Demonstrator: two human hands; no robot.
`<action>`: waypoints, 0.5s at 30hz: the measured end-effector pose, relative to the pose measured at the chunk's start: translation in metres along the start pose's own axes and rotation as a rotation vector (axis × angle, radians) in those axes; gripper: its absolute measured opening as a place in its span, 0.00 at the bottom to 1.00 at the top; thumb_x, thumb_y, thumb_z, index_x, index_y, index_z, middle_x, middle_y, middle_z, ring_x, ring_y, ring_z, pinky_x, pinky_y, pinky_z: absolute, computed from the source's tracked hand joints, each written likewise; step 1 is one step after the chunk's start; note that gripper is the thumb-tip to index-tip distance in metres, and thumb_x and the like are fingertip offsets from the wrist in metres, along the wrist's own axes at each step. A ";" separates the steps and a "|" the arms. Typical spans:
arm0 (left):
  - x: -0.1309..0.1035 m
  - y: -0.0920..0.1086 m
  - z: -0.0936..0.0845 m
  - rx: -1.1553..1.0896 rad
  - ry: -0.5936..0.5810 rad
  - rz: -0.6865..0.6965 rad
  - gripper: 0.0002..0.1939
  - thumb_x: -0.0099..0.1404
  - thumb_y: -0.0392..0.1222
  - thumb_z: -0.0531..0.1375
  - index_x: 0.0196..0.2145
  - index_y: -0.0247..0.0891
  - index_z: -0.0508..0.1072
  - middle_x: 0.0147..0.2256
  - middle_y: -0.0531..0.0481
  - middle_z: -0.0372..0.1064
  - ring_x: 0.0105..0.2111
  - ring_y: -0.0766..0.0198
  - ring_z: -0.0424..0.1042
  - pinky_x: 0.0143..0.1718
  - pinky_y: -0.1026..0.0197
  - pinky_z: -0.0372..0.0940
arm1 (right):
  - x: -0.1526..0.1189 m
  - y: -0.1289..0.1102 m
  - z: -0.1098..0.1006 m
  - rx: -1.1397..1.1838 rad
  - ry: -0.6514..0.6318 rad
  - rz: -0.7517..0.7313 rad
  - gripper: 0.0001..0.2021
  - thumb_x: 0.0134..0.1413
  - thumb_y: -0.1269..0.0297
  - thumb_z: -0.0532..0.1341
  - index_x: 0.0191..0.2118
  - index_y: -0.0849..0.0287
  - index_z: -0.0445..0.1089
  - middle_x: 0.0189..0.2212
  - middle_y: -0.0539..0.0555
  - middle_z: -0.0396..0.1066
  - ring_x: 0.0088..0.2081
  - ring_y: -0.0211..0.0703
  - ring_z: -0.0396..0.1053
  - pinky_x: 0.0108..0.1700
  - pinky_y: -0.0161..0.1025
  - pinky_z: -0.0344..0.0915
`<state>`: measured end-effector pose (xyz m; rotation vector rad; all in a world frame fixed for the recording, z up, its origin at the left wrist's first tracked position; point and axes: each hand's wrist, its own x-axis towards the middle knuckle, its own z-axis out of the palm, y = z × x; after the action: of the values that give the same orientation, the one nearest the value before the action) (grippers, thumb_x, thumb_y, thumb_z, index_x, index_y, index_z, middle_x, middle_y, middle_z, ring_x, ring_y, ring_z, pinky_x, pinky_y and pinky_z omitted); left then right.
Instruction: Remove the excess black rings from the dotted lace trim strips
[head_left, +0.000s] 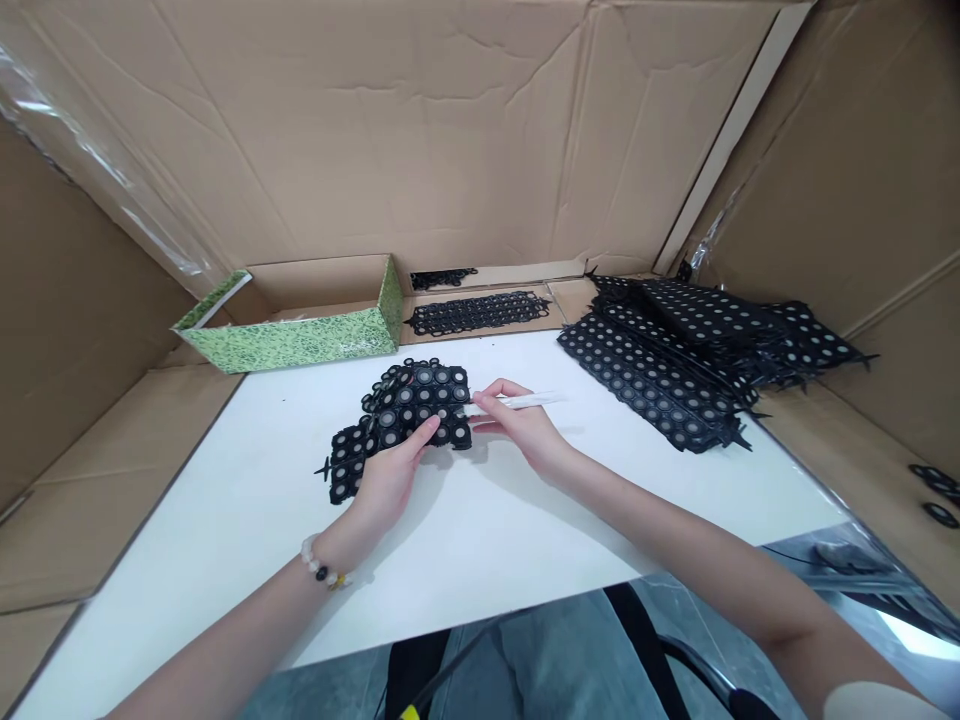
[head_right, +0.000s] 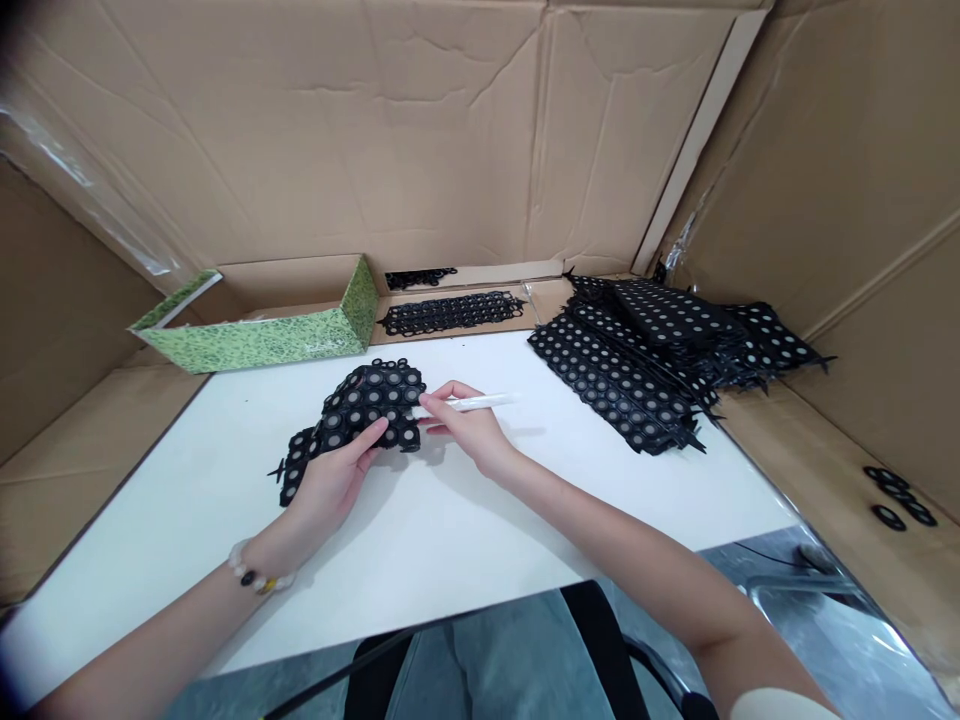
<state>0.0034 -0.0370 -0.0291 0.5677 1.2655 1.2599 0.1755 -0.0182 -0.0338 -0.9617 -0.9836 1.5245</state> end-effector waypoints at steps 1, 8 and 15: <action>0.000 0.000 0.000 0.006 -0.002 0.003 0.08 0.53 0.32 0.71 0.33 0.37 0.82 0.46 0.44 0.80 0.54 0.53 0.74 0.61 0.52 0.66 | 0.000 0.001 0.000 -0.038 0.013 -0.034 0.22 0.39 0.45 0.72 0.27 0.57 0.67 0.27 0.47 0.73 0.31 0.39 0.75 0.37 0.39 0.73; 0.000 -0.003 -0.003 0.051 -0.042 -0.034 0.07 0.51 0.35 0.73 0.30 0.35 0.82 0.42 0.42 0.81 0.50 0.51 0.76 0.58 0.52 0.67 | -0.002 0.008 0.000 -0.226 0.005 -0.237 0.17 0.50 0.48 0.68 0.28 0.56 0.68 0.27 0.48 0.72 0.31 0.40 0.72 0.36 0.38 0.67; 0.008 -0.012 -0.006 0.129 0.007 0.004 0.14 0.48 0.41 0.75 0.32 0.34 0.81 0.43 0.39 0.80 0.51 0.48 0.75 0.57 0.49 0.66 | -0.015 0.006 0.007 -0.385 0.041 -0.279 0.14 0.58 0.53 0.62 0.28 0.55 0.65 0.26 0.48 0.70 0.31 0.41 0.69 0.34 0.37 0.61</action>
<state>0.0008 -0.0355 -0.0448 0.6589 1.3594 1.1902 0.1695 -0.0342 -0.0353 -1.0641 -1.3508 1.1006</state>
